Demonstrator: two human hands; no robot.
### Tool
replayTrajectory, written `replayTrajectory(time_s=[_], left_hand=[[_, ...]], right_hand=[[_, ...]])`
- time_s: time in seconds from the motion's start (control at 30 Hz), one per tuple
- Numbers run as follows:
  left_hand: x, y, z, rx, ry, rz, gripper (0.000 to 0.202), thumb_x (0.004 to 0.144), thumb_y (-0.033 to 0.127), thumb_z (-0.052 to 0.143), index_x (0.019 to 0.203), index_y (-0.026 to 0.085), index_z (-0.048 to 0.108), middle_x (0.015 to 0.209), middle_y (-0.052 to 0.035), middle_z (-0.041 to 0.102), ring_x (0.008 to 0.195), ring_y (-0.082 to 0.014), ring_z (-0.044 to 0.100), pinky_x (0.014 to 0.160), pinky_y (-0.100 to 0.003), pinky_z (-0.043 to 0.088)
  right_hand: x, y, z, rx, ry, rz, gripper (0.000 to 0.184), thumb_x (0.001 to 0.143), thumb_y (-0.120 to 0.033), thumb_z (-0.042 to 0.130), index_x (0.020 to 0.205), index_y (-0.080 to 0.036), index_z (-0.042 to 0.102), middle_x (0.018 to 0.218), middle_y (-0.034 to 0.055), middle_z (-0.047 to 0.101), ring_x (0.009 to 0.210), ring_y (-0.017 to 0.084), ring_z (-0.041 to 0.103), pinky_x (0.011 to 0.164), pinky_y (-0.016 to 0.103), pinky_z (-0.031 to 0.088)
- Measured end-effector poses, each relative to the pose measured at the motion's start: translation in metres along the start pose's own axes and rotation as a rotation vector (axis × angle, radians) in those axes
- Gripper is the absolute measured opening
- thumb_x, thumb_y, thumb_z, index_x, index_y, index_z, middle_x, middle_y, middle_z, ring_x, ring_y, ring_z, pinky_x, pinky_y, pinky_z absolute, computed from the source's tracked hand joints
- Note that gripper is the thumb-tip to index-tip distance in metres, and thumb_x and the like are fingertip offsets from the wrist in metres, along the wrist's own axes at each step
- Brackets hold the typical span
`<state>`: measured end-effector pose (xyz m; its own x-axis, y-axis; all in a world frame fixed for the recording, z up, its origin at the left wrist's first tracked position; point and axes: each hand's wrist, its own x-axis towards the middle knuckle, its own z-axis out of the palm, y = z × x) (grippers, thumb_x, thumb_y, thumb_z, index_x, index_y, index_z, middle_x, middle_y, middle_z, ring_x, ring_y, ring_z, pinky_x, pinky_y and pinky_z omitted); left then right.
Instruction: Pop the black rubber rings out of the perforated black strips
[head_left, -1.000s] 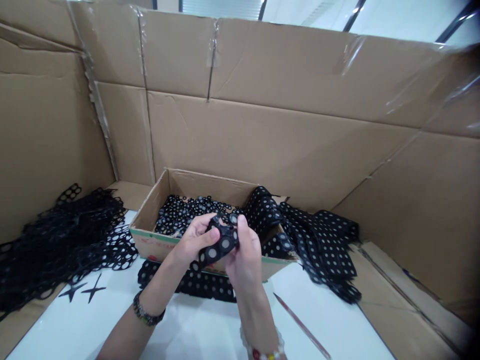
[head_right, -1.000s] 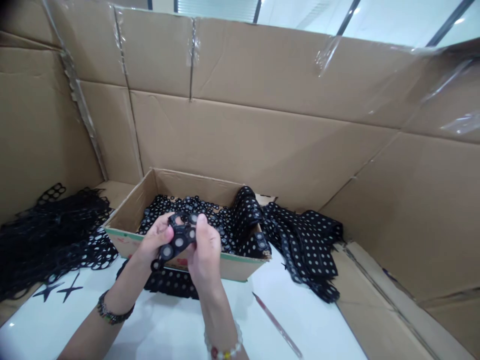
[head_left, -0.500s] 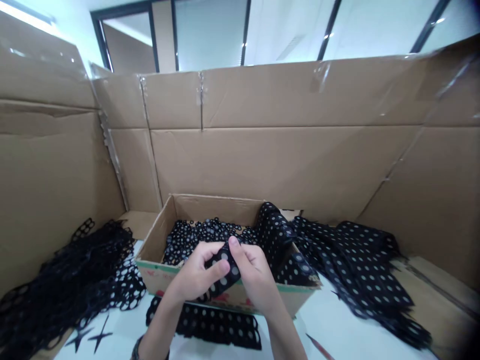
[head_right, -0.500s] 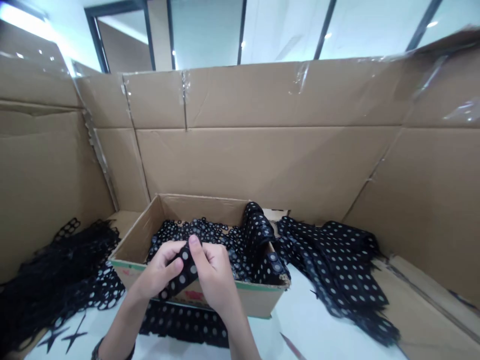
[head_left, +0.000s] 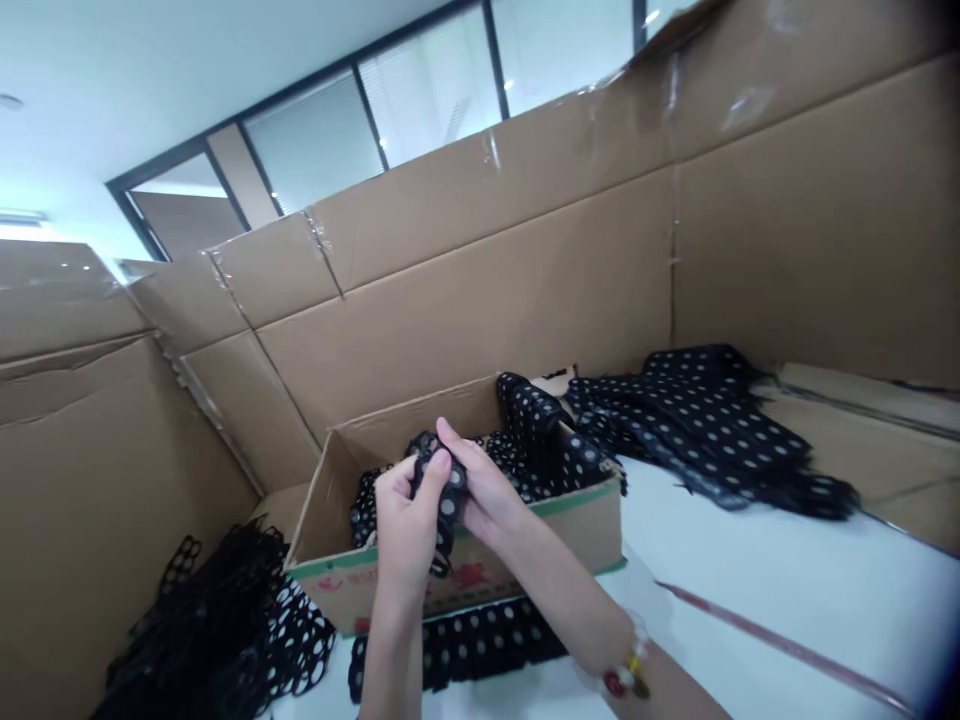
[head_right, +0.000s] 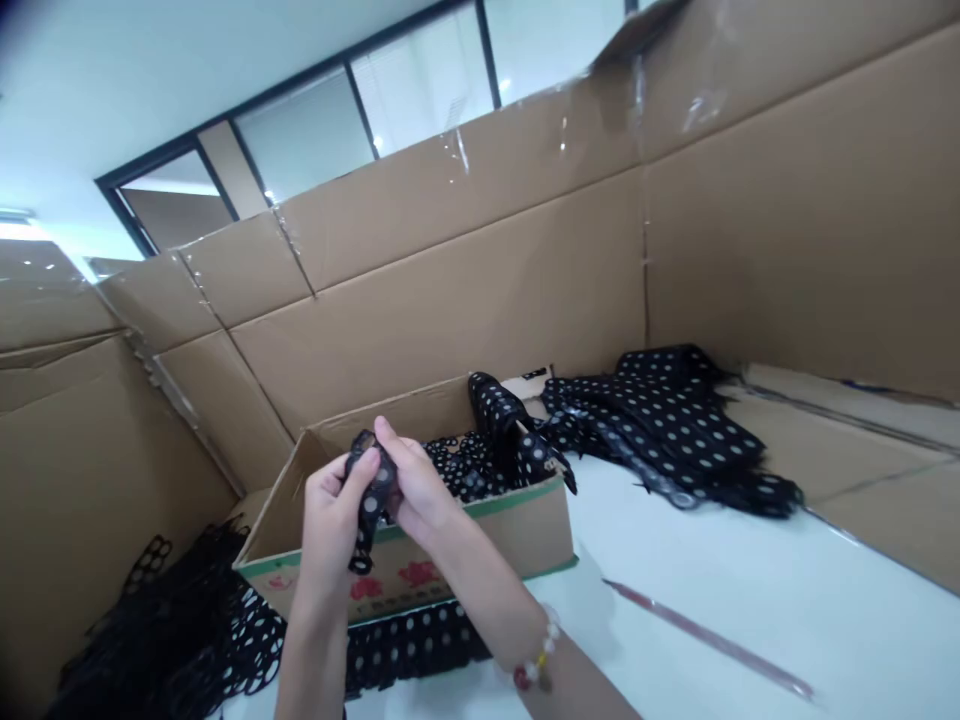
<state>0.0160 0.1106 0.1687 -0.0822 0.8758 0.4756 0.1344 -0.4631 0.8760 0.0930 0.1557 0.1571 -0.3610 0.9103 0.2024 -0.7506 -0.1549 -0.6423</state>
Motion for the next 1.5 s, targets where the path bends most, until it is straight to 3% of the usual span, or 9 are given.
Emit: replayTrajectory(time_s=[0.33,0.53,0.67,0.83,0.97,1.17,1.3,1.4,1.5], left_hand=[[-0.017,0.002,-0.005,-0.452,0.014,0.16,0.014,0.073,0.027,0.061,0.064,0.015,0.062,0.054,0.0039,0.055,0.046,-0.0068,0.045,0.046,-0.015,0.038],[-0.019,0.021,-0.023,-0.612,0.057,0.285,0.042,0.086,0.028,0.031,0.047,0.022,0.046,0.031,0.0112,0.027,0.027,-0.0082,0.014,0.034,-0.02,0.028],[-0.025,0.041,-0.054,-0.923,0.058,0.372,0.04,0.083,0.03,0.046,0.046,0.017,0.035,0.031,0.0126,0.027,0.028,-0.0036,0.012,0.042,-0.016,0.033],[-0.017,0.03,-0.082,-0.346,0.14,0.141,0.032,0.072,0.033,0.062,0.051,0.016,0.043,0.034,0.0092,0.037,0.029,-0.0036,0.028,0.032,-0.016,0.023],[-0.005,0.013,-0.091,0.099,0.075,-0.051,0.034,0.066,0.045,0.065,0.059,0.014,0.055,0.042,0.005,0.049,0.035,-0.006,0.041,0.034,-0.016,0.028],[-0.001,0.004,-0.088,0.267,-0.033,-0.075,0.041,0.068,0.054,0.059,0.059,0.014,0.054,0.048,0.0031,0.049,0.04,-0.0075,0.043,0.038,-0.018,0.032],[-0.002,0.0,-0.084,0.354,-0.248,-0.131,0.049,0.075,0.06,0.045,0.059,0.014,0.054,0.049,0.0022,0.048,0.044,-0.0084,0.043,0.042,-0.018,0.034],[-0.001,-0.004,-0.083,0.327,-0.347,-0.17,0.049,0.078,0.059,0.041,0.058,0.015,0.051,0.052,0.0021,0.048,0.047,-0.0085,0.042,0.044,-0.018,0.035],[0.0,-0.005,-0.083,0.271,-0.507,-0.146,0.035,0.076,0.049,0.053,0.072,0.015,0.056,0.062,0.0005,0.054,0.055,-0.0104,0.048,0.05,-0.019,0.04]], right_hand=[[-0.035,-0.002,0.032,0.071,-0.183,-0.147,0.043,0.066,-0.048,0.066,0.05,-0.016,0.042,0.042,-0.008,0.038,0.037,0.003,0.03,0.038,0.018,0.026],[-0.02,0.0,0.013,0.008,-0.304,-0.294,0.059,0.08,-0.054,0.046,0.044,-0.019,0.016,0.034,-0.0087,0.017,0.037,0.006,0.017,0.047,0.021,0.031],[-0.002,0.03,0.003,-0.597,-0.333,-0.3,0.058,0.085,-0.064,0.01,0.046,-0.02,0.011,0.035,-0.0074,0.012,0.036,0.008,0.017,0.05,0.024,0.032],[-0.005,0.044,0.005,-1.418,-0.267,-0.349,0.053,0.077,-0.06,0.047,0.048,-0.016,0.05,0.05,0.0029,0.054,0.053,0.013,0.048,0.063,0.027,0.034],[-0.005,0.026,-0.006,-2.104,0.02,-0.409,0.04,0.087,-0.043,0.042,0.075,-0.015,0.066,0.084,0.0134,0.066,0.084,0.023,0.059,0.076,0.032,0.034],[0.002,0.02,-0.024,-2.128,0.178,-0.276,0.043,0.082,-0.051,0.047,0.09,-0.012,0.065,0.086,0.0164,0.065,0.085,0.029,0.059,0.074,0.037,0.038],[-0.005,0.013,-0.02,-2.087,0.084,-0.42,0.063,0.074,-0.056,0.055,0.123,-0.017,0.045,0.113,0.0138,0.054,0.104,0.027,0.049,0.08,0.034,0.037],[-0.015,0.002,-0.012,-1.91,0.046,-0.662,0.037,0.09,-0.044,0.035,0.108,-0.017,0.053,0.106,0.0094,0.055,0.095,0.019,0.052,0.076,0.027,0.036],[-0.027,-0.005,0.0,-1.751,0.052,-0.665,0.054,0.093,-0.045,0.015,0.073,-0.016,0.056,0.075,0.0041,0.058,0.067,0.013,0.052,0.059,0.024,0.032]])
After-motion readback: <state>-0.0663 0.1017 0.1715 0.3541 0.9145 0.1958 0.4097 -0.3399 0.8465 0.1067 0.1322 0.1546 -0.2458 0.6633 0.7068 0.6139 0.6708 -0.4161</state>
